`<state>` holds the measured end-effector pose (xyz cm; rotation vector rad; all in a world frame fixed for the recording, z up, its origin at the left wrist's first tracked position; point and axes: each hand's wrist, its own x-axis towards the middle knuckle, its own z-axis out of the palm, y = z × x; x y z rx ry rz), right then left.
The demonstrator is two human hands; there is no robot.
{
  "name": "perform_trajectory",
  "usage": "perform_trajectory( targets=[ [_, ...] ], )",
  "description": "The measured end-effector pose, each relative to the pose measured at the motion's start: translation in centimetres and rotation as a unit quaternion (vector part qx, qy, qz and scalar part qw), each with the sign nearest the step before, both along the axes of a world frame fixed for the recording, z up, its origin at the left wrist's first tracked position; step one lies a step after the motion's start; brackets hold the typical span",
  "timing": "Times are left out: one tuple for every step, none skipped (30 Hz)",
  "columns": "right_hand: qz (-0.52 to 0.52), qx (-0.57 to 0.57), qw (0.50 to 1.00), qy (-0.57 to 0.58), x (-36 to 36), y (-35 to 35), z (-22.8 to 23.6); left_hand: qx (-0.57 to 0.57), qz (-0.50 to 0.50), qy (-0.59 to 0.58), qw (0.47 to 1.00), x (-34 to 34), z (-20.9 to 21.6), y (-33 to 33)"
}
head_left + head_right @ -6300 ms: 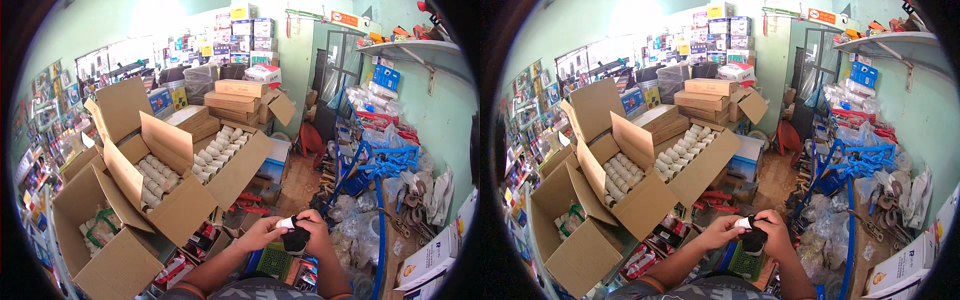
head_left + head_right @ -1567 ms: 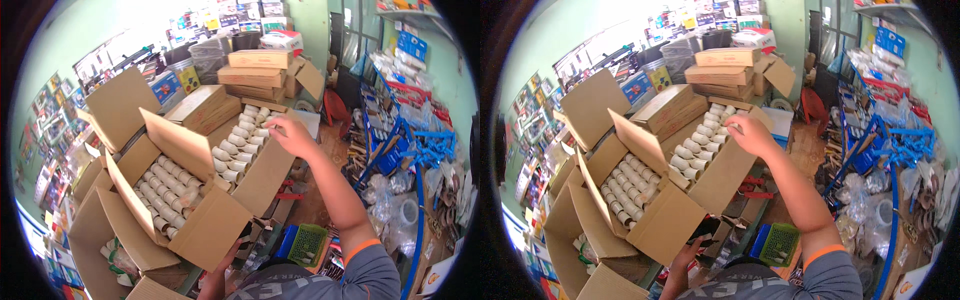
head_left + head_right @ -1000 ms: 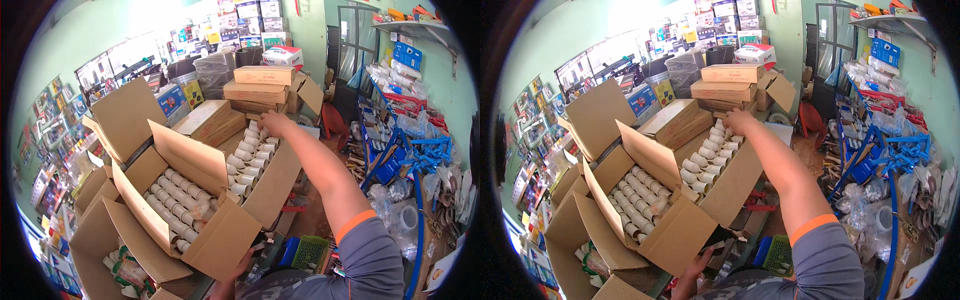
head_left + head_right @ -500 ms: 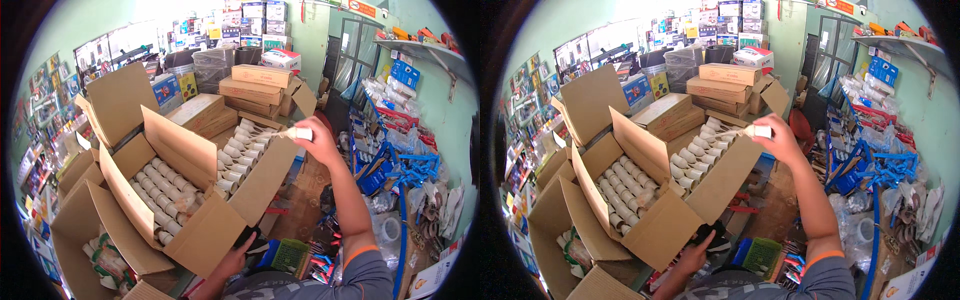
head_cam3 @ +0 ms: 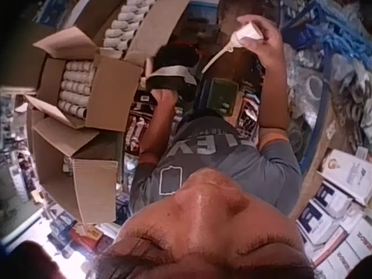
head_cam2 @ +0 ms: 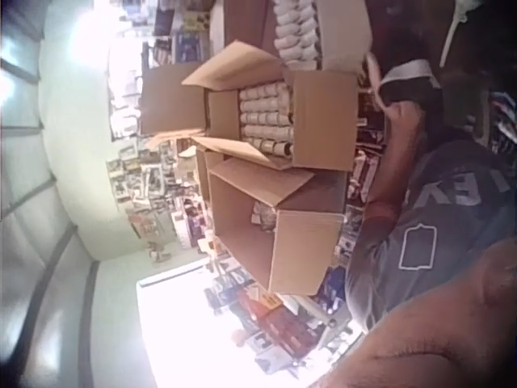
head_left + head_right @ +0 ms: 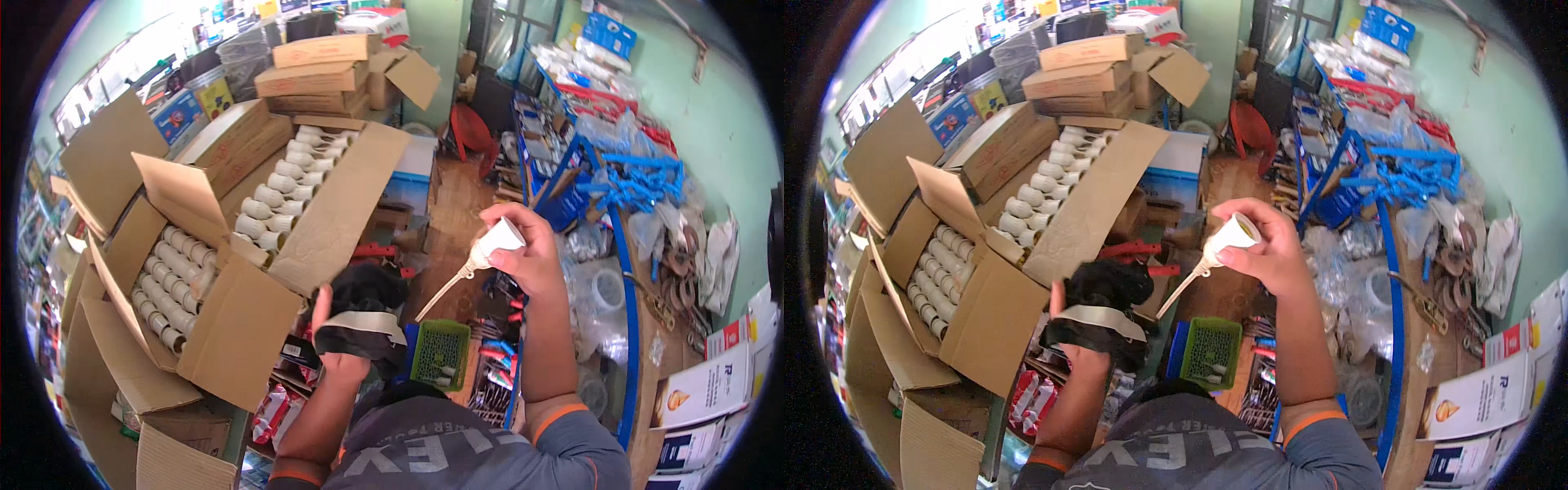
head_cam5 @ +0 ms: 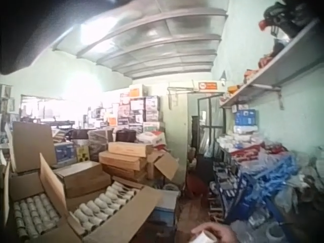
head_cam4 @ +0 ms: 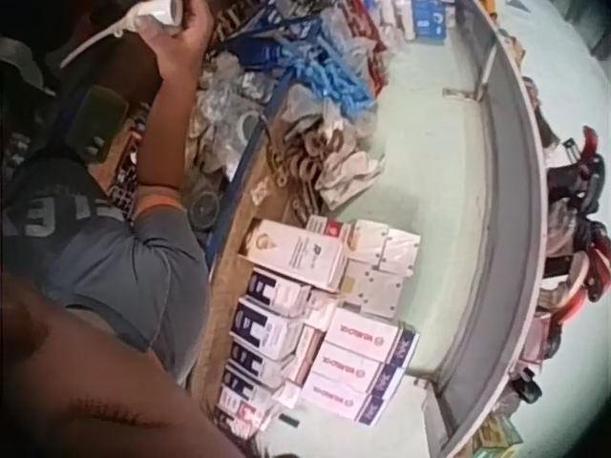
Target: Fitting small white plastic or ceramic light sockets into a black fabric sleeve or base.
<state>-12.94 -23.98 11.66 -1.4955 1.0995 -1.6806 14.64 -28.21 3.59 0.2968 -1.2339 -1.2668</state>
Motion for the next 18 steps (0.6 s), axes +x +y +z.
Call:
perform_trajectory(
  targets=[
    [0.036, 0.016, 0.999, -0.033, 0.5, 0.5, -0.2, 0.134, -0.027, 0.073, 0.988, -0.7, 0.9, 0.1],
    [0.078, 0.015, 0.994, -0.076, 1.0, 0.9, -0.3, 0.135, -0.061, 0.093, 0.985, -1.3, 1.8, 0.1],
    [0.101, 0.015, 0.990, -0.095, 1.7, 1.3, -0.4, 0.093, -0.058, 0.056, 0.992, -1.8, 2.6, 0.1],
    [0.095, 0.034, 0.991, -0.087, 2.3, 1.5, -0.3, -0.094, -0.073, -0.021, 0.993, -2.4, 3.3, 0.1],
    [0.078, 0.014, 0.995, -0.066, 3.0, 1.7, -0.2, -0.113, -0.092, -0.063, 0.987, -3.2, 3.8, 0.0],
    [0.062, -0.017, 0.996, -0.056, 3.6, 1.9, 0.0, -0.059, -0.117, -0.093, 0.987, -3.8, 4.1, 0.5],
    [0.051, -0.026, 0.997, -0.052, 4.1, 2.0, 0.1, -0.034, -0.136, -0.108, 0.984, -4.3, 4.3, 0.9],
    [0.062, -0.024, 0.997, -0.041, 4.5, 2.2, 0.2, 0.021, -0.174, -0.142, 0.974, -4.7, 4.4, 1.1],
    [0.039, -0.020, 0.997, -0.065, 4.8, 2.3, 0.2, 0.038, -0.166, -0.162, 0.972, -4.9, 4.5, 1.2],
    [0.011, -0.022, 0.996, -0.091, 5.0, 2.4, 0.2, 0.025, -0.146, -0.143, 0.979, -4.9, 4.6, 1.3],
    [0.014, -0.027, 0.994, -0.109, 5.0, 2.3, 0.1, 0.030, -0.149, -0.167, 0.974, -4.8, 4.7, 1.3],
    [0.016, -0.028, 0.993, -0.109, 5.0, 2.4, 0.0, 0.041, -0.167, -0.195, 0.966, -4.7, 4.7, 1.3],
    [0.024, -0.034, 0.992, -0.122, 5.0, 2.4, -0.2, 0.008, -0.159, -0.230, 0.960, -4.5, 4.8, 1.1],
    [0.027, -0.058, 0.988, -0.143, 4.9, 2.3, -0.4, 0.009, -0.148, -0.226, 0.963, -4.3, 4.8, 1.0],
    [0.039, -0.067, 0.987, -0.138, 4.9, 2.4, -0.7, -0.023, -0.147, -0.247, 0.957, -4.3, 4.8, 1.1],
    [0.045, -0.047, 0.990, -0.129, 4.9, 2.4, -0.9, -0.046, -0.152, -0.273, 0.949, -4.1, 4.8, 1.0],
    [0.046, -0.067, 0.990, -0.114, 5.0, 2.5, -1.1, -0.036, -0.154, -0.261, 0.952, -4.1, 4.7, 1.2],
    [0.044, -0.092, 0.989, -0.106, 5.1, 2.4, -1.3, -0.042, -0.138, -0.258, 0.955, -4.1, 4.7, 1.2]
  ],
)
